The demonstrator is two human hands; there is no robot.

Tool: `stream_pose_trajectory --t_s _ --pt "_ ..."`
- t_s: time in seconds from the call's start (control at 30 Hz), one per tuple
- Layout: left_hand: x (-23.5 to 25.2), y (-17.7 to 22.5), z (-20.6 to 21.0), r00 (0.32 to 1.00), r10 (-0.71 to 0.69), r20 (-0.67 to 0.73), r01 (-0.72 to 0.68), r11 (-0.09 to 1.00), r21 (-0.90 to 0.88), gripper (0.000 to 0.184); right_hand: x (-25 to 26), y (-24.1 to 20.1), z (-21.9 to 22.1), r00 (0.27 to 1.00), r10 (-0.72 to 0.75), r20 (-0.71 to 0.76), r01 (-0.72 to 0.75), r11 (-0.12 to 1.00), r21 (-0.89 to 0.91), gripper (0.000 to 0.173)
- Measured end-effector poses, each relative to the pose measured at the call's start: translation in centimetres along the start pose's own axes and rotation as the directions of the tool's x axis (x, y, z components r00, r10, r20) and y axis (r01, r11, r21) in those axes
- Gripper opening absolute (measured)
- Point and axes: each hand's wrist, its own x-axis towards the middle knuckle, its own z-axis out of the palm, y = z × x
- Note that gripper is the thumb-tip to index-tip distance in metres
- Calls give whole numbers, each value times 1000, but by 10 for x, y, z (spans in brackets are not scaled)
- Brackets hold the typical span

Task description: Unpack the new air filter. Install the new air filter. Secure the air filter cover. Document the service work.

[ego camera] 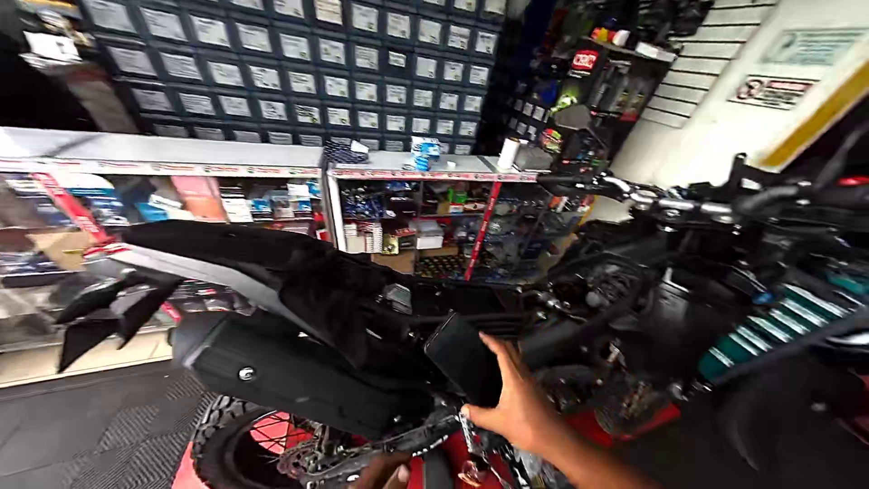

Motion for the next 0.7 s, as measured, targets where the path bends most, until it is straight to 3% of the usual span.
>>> stream_pose_trajectory --t_s 0.07,0.17,0.33,0.47,0.7 --pt "17 24 20 988 92 124 -91 996 -12 39 -35 11 8 1000 11 15 -12 998 67 111" --pt "26 39 54 963 103 250 -104 995 -9 41 -73 24 22 1000 17 12 -18 993 119 114" --pt "21 16 91 962 84 261 -25 975 -221 26 -105 34 32 997 77 -5 -75 984 164 114" --pt "12 11 94 952 41 305 48 959 -281 25 -115 34 35 995 102 -13 -99 982 160 109" --pt "6 8 85 968 57 246 30 941 -337 28 -111 28 40 999 50 11 -51 977 208 109"
